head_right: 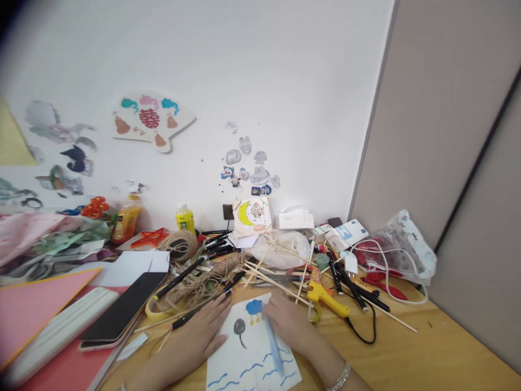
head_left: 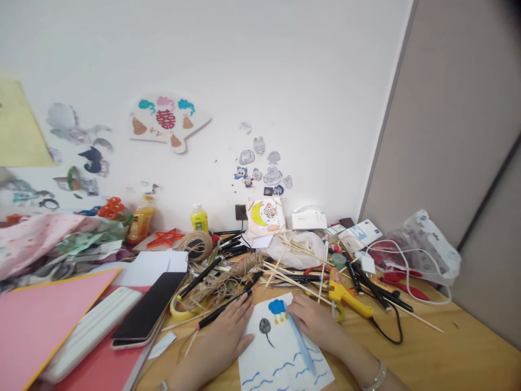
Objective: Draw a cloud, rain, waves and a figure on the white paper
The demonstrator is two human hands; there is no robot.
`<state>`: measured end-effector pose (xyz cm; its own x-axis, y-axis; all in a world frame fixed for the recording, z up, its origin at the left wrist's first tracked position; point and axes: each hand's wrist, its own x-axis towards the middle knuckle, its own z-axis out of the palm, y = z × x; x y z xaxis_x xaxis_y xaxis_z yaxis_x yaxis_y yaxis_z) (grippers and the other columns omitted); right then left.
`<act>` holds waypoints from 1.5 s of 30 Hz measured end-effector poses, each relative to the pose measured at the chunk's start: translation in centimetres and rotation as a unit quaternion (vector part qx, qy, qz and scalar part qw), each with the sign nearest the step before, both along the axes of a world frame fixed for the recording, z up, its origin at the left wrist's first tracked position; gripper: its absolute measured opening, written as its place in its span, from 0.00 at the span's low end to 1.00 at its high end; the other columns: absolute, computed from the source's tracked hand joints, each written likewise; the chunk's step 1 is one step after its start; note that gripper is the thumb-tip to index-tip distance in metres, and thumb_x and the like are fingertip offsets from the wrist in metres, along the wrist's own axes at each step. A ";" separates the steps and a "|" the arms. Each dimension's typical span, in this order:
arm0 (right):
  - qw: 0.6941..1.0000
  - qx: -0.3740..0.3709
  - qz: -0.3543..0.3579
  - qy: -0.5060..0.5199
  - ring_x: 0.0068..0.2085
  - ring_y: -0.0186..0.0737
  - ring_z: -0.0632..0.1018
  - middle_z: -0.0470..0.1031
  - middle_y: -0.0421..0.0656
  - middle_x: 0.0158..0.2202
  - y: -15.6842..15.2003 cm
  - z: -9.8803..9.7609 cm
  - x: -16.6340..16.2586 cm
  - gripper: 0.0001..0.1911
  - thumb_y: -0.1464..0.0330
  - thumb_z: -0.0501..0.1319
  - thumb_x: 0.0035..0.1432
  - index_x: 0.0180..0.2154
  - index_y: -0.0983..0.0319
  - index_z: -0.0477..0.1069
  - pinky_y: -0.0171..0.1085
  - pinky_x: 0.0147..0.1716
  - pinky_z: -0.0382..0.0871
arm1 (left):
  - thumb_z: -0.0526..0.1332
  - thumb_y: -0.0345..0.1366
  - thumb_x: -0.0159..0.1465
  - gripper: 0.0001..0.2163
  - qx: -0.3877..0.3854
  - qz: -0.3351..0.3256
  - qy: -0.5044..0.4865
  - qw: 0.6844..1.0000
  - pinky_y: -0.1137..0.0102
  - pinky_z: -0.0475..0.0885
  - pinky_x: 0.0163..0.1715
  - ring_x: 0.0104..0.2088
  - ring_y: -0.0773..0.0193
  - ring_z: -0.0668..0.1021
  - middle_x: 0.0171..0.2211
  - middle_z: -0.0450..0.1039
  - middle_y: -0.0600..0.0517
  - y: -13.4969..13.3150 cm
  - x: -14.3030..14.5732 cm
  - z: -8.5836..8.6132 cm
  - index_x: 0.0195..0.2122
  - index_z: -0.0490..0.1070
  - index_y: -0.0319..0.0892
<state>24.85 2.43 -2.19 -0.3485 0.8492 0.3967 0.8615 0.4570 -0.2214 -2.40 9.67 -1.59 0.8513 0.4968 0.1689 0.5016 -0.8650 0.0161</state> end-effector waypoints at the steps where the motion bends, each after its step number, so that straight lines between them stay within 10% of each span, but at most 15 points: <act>1: 1.000 -0.003 0.003 0.000 0.40 0.43 0.74 0.73 0.45 0.37 0.0 0.0 0.0 0.12 0.79 0.54 0.61 0.38 0.61 0.73 0.37 0.38 0.69 | 0.50 0.46 0.71 0.25 -0.002 0.002 0.003 1.000 0.56 0.57 0.62 0.65 0.51 0.58 0.65 0.53 0.44 -0.1 0.0 0.1 0.65 0.56 0.38; 33: 0.998 0.043 -0.034 0.041 0.41 0.42 0.73 0.73 0.44 0.37 0.0 0.1 0.1 0.15 0.82 0.53 0.55 0.38 0.61 0.72 0.39 0.42 0.68 | 0.53 0.45 0.70 0.24 0.084 -0.034 -0.066 0.994 0.61 0.64 0.59 0.62 0.53 0.64 0.64 0.56 0.47 1.6 -0.7 -2.6 0.66 0.54 0.46; 40: 0.967 0.118 -0.225 0.006 0.50 0.51 0.69 0.73 0.53 0.49 1.0 1.1 0.2 0.20 0.81 0.56 0.55 0.50 0.65 0.69 0.49 0.51 0.63 | 0.53 0.45 0.70 0.24 0.108 -0.042 -0.072 0.991 0.59 0.63 0.60 0.63 0.52 0.62 0.64 0.57 0.45 2.4 -0.6 -3.6 0.65 0.57 0.43; 45: 0.958 0.056 -0.279 -0.037 0.40 0.50 0.75 0.77 0.52 0.34 3.1 1.6 0.0 0.11 0.82 0.55 0.57 0.35 0.65 0.73 0.45 0.41 0.67 | 0.53 0.45 0.70 0.24 0.104 -0.037 -0.054 0.992 0.59 0.64 0.59 0.62 0.51 0.64 0.63 0.58 0.45 2.4 -0.5 -3.6 0.64 0.59 0.42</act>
<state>24.84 5.52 -0.58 0.1163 0.8647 0.4886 0.9901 -0.0618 -0.1262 -2.87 12.05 -5.16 0.8559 0.3778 0.3530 0.4408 -0.8901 -0.1161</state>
